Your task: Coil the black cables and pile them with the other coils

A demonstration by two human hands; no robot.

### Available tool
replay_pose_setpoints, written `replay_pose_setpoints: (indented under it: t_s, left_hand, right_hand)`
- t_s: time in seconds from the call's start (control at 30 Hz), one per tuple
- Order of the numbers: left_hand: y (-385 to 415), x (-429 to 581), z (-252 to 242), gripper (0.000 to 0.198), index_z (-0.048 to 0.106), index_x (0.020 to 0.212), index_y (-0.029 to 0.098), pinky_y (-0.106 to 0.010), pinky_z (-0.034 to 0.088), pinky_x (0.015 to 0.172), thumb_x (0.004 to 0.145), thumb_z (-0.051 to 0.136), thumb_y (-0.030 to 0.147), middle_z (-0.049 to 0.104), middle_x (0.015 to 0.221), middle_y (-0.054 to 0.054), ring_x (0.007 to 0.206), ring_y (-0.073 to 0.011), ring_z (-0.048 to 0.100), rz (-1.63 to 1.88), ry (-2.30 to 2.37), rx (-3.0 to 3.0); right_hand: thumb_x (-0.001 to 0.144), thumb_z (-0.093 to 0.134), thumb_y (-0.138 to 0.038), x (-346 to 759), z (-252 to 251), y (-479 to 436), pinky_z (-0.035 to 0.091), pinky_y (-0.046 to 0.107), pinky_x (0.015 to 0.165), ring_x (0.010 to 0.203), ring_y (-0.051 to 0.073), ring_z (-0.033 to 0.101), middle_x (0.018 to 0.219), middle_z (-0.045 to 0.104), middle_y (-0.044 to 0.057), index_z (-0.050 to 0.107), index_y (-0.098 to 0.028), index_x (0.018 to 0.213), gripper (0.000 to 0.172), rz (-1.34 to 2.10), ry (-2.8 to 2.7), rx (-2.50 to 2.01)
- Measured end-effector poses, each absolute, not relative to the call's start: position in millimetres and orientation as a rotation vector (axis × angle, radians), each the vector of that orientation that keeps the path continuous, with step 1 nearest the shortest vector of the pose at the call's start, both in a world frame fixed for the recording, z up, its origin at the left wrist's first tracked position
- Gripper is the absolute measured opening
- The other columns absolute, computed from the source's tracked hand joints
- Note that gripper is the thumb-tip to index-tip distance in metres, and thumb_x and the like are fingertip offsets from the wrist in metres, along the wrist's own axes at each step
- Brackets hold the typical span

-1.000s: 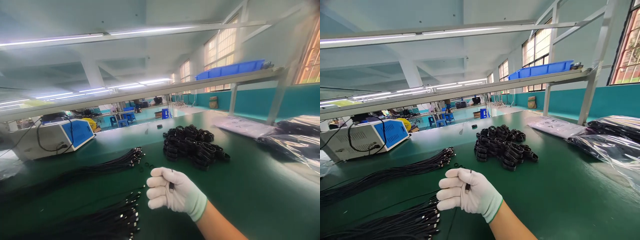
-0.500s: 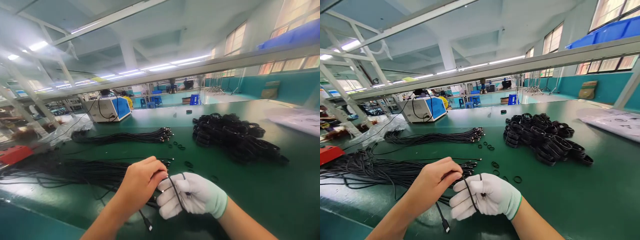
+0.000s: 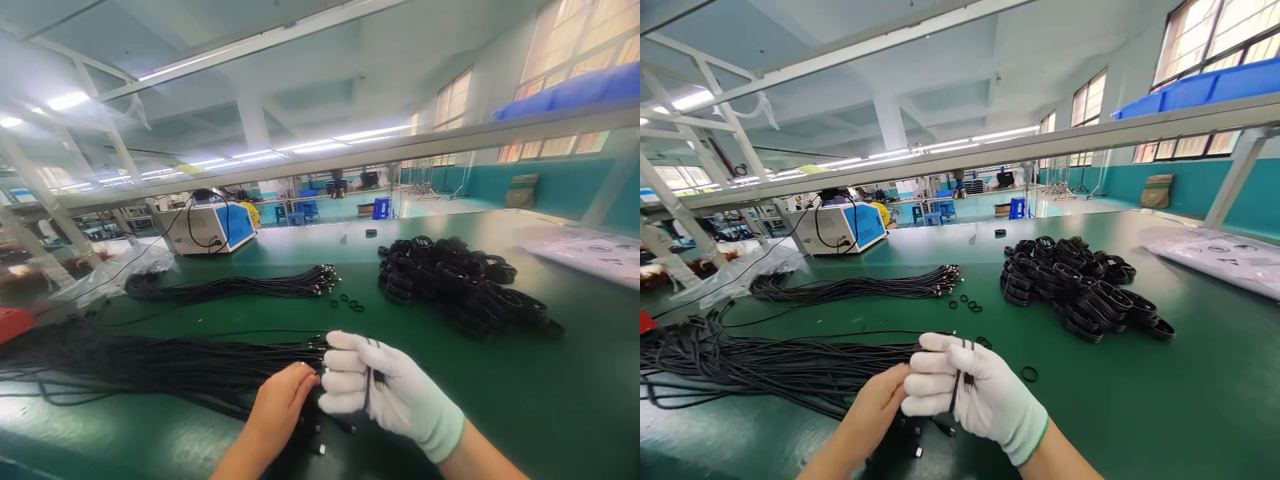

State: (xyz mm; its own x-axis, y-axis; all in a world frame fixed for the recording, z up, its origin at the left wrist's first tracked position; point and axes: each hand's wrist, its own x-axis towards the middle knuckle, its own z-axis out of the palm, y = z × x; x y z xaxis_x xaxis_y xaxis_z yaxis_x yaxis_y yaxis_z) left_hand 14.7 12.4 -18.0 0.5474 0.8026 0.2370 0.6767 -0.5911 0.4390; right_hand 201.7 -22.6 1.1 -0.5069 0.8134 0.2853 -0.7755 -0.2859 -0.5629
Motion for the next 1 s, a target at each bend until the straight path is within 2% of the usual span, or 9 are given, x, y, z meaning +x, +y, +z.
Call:
replay_pose_setpoints:
  t_s: [0.13,0.23,0.33,0.43,0.53,0.63,0.73,0.83,1.0]
  left_hand:
    - [-23,10,-42,0.027,0.056,0.069,0.022,-0.023,0.033,0.05,0.09,0.038,0.023,0.061,0.062,0.003,0.052,-0.0122,0.053,0.739,1.115,2.978]
    - [-37,14,-7,0.03,0.053,0.064,0.021,-0.027,0.027,0.048,0.09,0.039,0.025,0.056,0.056,0.002,0.047,-0.0138,0.046,0.955,0.933,3.182]
    - [-26,17,49,0.015,0.058,0.07,0.021,-0.026,0.031,0.056,0.083,0.058,0.029,0.06,0.067,0.003,0.059,-0.0136,0.05,0.615,0.924,3.074]
    - [-6,19,75,0.012,0.063,0.071,0.02,-0.022,0.037,0.061,0.074,0.07,0.029,0.062,0.071,0.004,0.068,-0.0125,0.054,0.485,0.9,2.728]
    - [7,22,56,0.012,0.067,0.073,0.017,-0.02,0.041,0.061,0.075,0.067,0.029,0.063,0.073,0.0,0.069,-0.0129,0.057,0.519,0.841,2.265]
    - [16,15,22,0.026,0.069,0.081,0.016,-0.022,0.043,0.065,0.088,0.049,0.031,0.065,0.077,-0.003,0.073,-0.0145,0.059,0.592,0.837,2.126]
    - [21,-1,-4,0.031,0.067,0.088,0.019,-0.025,0.042,0.07,0.092,0.037,0.029,0.065,0.086,-0.003,0.079,-0.0163,0.058,0.58,1.044,2.346]
    - [11,-12,-22,0.028,0.064,0.091,0.022,-0.026,0.041,0.066,0.09,0.036,0.022,0.066,0.087,-0.003,0.075,-0.0169,0.059,0.503,1.336,2.611]
    - [-37,5,-32,0.018,0.056,0.073,0.022,-0.028,0.031,0.051,0.082,0.044,0.013,0.062,0.066,0.002,0.053,-0.0153,0.054,0.527,1.329,3.037]
  right_hand:
    - [0.087,0.054,-0.025,204,-3,-16,0.042,0.037,0.078,0.065,0.01,0.048,0.071,0.044,-0.003,0.055,-0.013,0.099,0.017,1.886,-0.655,-0.091]
    - [0.083,0.059,-0.026,195,-13,-21,0.042,0.036,0.077,0.074,0.014,0.056,0.08,0.055,0.004,0.055,-0.011,0.104,0.026,1.993,-0.803,-0.162]
    - [0.075,0.067,-0.033,183,-19,-32,0.042,0.037,0.076,0.079,0.019,0.06,0.089,0.06,0.013,0.055,-0.005,0.103,0.041,2.214,-0.947,-0.132]
    - [0.068,0.073,-0.036,175,-25,-38,0.043,0.035,0.074,0.072,0.019,0.062,0.085,0.062,0.013,0.055,-0.006,0.101,0.048,2.338,-0.938,-0.109]
    - [0.064,0.075,-0.034,173,-30,-39,0.042,0.033,0.074,0.072,0.018,0.061,0.081,0.063,0.009,0.055,-0.008,0.103,0.051,2.387,-0.896,-0.097]
    - [0.064,0.075,-0.031,175,-28,-39,0.041,0.031,0.072,0.066,0.013,0.057,0.072,0.058,0.001,0.054,-0.011,0.107,0.051,2.321,-0.84,-0.071]
    - [0.066,0.075,-0.027,179,-14,-38,0.039,0.028,0.067,0.056,0.007,0.046,0.066,0.044,-0.006,0.054,-0.012,0.102,0.045,2.275,-0.722,0.018]
    - [0.068,0.074,-0.025,184,3,-35,0.037,0.028,0.064,0.056,0.006,0.04,0.066,0.033,-0.007,0.052,-0.013,0.093,0.036,2.185,-0.661,0.064]
    - [0.081,0.062,-0.019,188,3,-29,0.036,0.026,0.064,0.06,0.008,0.041,0.068,0.038,-0.004,0.052,-0.013,0.092,0.016,1.996,-0.654,-0.1]
